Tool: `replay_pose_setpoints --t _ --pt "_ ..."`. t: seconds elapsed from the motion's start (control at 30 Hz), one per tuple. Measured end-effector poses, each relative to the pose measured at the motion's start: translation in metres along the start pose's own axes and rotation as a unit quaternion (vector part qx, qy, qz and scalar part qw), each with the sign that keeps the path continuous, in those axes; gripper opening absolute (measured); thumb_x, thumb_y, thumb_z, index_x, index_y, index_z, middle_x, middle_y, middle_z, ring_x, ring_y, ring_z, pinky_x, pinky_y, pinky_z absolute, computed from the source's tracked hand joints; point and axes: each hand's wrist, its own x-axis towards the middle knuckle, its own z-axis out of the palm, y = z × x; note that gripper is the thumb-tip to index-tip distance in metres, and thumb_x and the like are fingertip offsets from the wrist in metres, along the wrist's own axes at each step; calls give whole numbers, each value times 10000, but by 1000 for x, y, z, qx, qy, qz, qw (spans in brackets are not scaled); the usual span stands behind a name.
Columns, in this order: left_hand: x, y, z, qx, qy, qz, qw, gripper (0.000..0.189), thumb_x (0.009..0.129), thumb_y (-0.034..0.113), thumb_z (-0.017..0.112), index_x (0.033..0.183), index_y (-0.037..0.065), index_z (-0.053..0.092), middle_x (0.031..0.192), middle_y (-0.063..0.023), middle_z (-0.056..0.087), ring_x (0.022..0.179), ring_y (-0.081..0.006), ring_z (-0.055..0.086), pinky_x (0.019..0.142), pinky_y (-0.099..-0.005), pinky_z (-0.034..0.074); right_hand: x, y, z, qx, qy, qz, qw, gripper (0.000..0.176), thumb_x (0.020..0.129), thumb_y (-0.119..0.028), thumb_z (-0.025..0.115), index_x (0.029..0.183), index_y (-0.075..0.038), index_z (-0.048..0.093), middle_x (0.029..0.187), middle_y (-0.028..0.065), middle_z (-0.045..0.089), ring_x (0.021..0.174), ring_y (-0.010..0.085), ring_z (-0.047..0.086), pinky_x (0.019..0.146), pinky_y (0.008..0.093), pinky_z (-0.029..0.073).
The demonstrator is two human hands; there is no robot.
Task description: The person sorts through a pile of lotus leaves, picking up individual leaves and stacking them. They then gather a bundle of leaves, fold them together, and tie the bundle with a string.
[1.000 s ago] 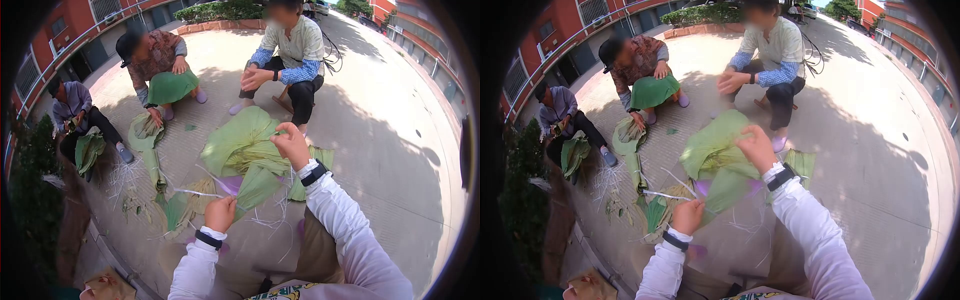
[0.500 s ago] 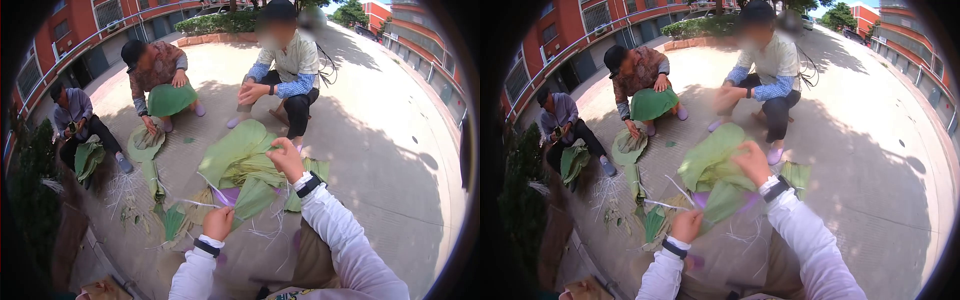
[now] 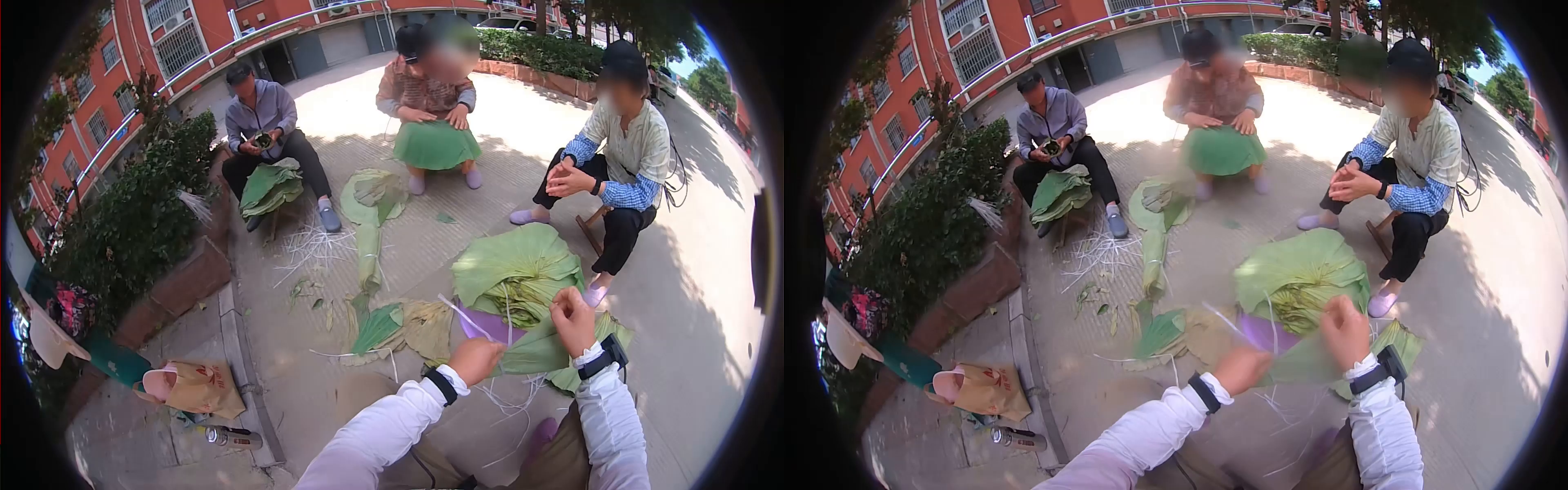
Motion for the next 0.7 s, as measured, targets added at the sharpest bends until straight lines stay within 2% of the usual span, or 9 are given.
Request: replay_pose_setpoints --t 0.13,0.23,0.27,0.37,0.4,0.47,0.57,0.6,0.7 --pt "4 -3 2 -11 -28 28 999 190 898 174 586 1020 68 687 863 -189 654 835 -388 624 736 -490 487 -17 -1 13 -175 -138 -206 953 202 865 -231 657 956 -53 687 768 127 698 686 306 675 668 388 529" --pt "7 -17 5 -22 36 44 998 172 877 193 612 938 72 717 791 -180 639 791 -383 620 711 -482 486 -29 -15 16 -146 -281 -90 944 329 882 -357 636 1017 -68 714 865 164 707 788 392 664 742 453 524" --pt "10 -17 -8 -13 53 45 997 169 877 191 611 934 76 720 789 -177 636 790 -382 619 710 -478 486 -30 -26 12 -212 -355 -45 909 392 878 -394 636 1087 -67 692 923 184 702 844 384 670 778 450 524" --pt "8 -8 -29 8 86 50 995 151 874 176 606 916 111 735 783 -165 632 805 -368 619 718 -476 485 -55 -51 -2 -166 -312 -80 932 444 868 -414 647 1146 -69 664 1007 181 696 926 364 666 813 458 519" --pt "0 3 -35 12 89 51 995 148 873 173 606 912 116 737 779 -163 629 810 -366 619 721 -478 485 -66 -60 -8 -159 -321 -37 933 483 841 -386 677 1197 -63 632 1065 203 676 996 370 647 841 466 513" --pt "-16 21 -29 34 77 31 996 143 834 153 618 889 120 746 763 -149 620 825 -355 620 734 -474 486 -102 -64 -13 -154 -256 -37 954 464 832 -338 683 1200 -62 623 1027 214 678 945 388 655 812 479 519" --pt "-40 43 -16 -19 66 122 990 152 793 144 626 880 124 750 750 -135 610 824 -351 619 733 -467 489 -174 -71 -16 -125 -203 20 971 463 818 -255 681 1228 -63 588 922 245 671 813 435 656 726 513 524" --pt "-43 52 -10 -6 35 146 989 149 752 144 636 839 118 754 759 -137 636 833 -352 628 730 -462 495 -198 -79 -16 -89 -140 -1 986 425 826 -235 662 1206 -63 577 829 258 654 727 456 640 659 530 514" --pt "-59 74 22 106 -123 129 978 122 733 142 643 776 99 748 748 -151 657 818 -363 638 718 -465 500 -263 -64 -18 -141 -166 18 976 304 824 -198 645 1053 -3 597 791 250 649 709 439 643 647 530 511"
